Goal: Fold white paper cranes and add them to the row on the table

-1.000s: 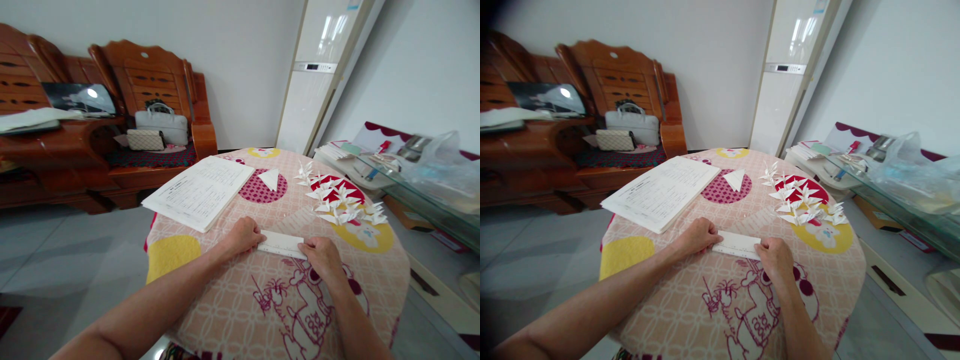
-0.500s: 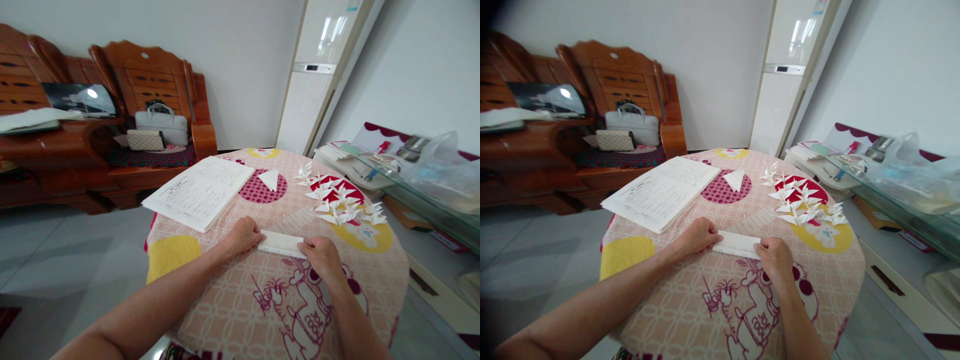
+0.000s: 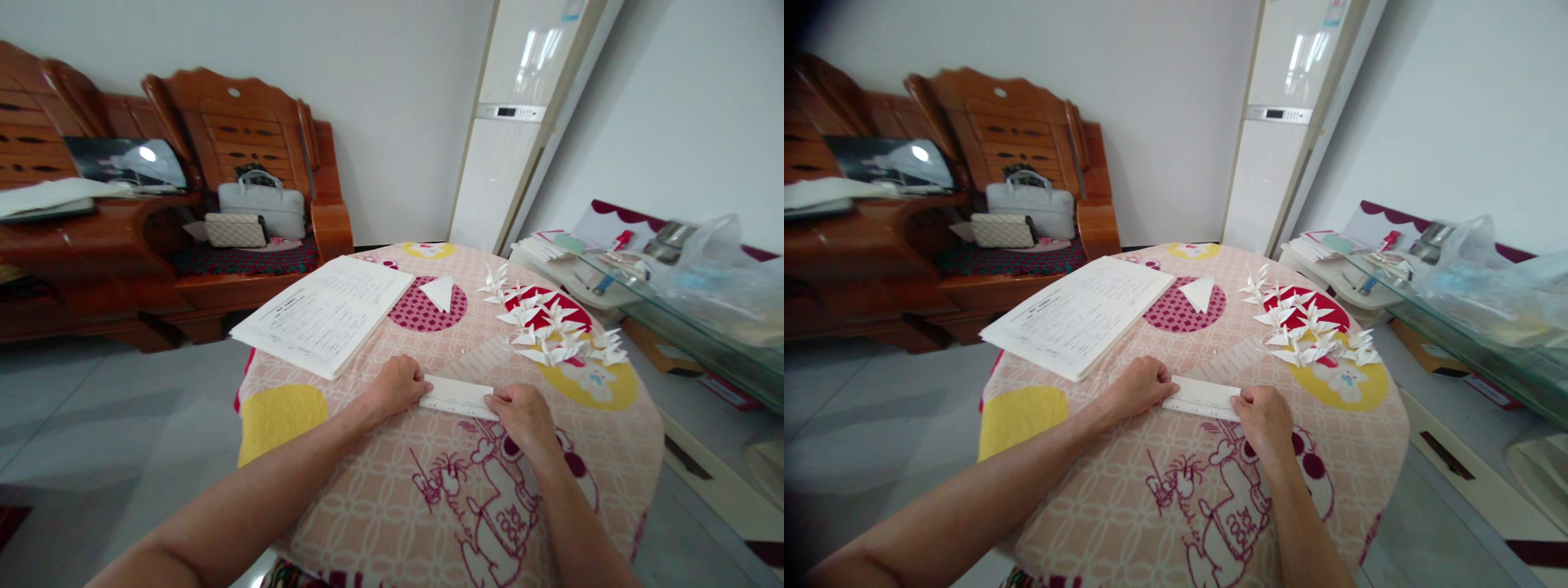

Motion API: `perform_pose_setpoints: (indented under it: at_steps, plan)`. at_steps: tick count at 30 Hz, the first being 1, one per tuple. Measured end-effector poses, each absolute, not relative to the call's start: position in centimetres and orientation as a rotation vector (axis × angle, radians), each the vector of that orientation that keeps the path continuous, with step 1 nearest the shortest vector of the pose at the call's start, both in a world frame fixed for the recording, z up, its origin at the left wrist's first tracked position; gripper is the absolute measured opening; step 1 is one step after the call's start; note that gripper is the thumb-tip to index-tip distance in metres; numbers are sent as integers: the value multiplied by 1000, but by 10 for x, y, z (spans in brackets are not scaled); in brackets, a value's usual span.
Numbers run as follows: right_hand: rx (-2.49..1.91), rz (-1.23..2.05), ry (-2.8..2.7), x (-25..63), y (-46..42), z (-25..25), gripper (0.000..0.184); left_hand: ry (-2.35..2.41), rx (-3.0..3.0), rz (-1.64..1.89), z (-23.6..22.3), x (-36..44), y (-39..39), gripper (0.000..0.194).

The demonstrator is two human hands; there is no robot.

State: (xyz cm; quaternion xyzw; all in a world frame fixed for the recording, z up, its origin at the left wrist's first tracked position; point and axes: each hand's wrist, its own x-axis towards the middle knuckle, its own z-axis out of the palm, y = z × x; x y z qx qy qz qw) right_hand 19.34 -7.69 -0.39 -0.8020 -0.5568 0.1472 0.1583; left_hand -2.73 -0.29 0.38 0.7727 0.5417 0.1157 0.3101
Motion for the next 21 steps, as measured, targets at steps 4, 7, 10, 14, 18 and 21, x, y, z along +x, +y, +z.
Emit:
perform_pose_setpoints:
  at_steps: [4,7,10,14,18,21]
  plan:
    - [-2281,409,-1627,194,-76,-5,26,1446,2056,299,5,-27,-4,21]
    - [-2267,387,-1645,195,-76,-7,27,1444,2058,287,5,-27,-3,21]
    - [-2264,381,-1626,195,-76,-8,27,1447,2080,283,5,-26,-3,20]
    - [-2257,399,-1623,196,-76,-8,27,1472,2147,344,1,-27,-4,16]
    - [-2265,399,-1634,196,-76,-8,27,1359,2234,516,-5,-30,-6,14]
    - [-2268,397,-1635,195,-76,-7,28,1136,2336,704,-9,-31,-3,31]
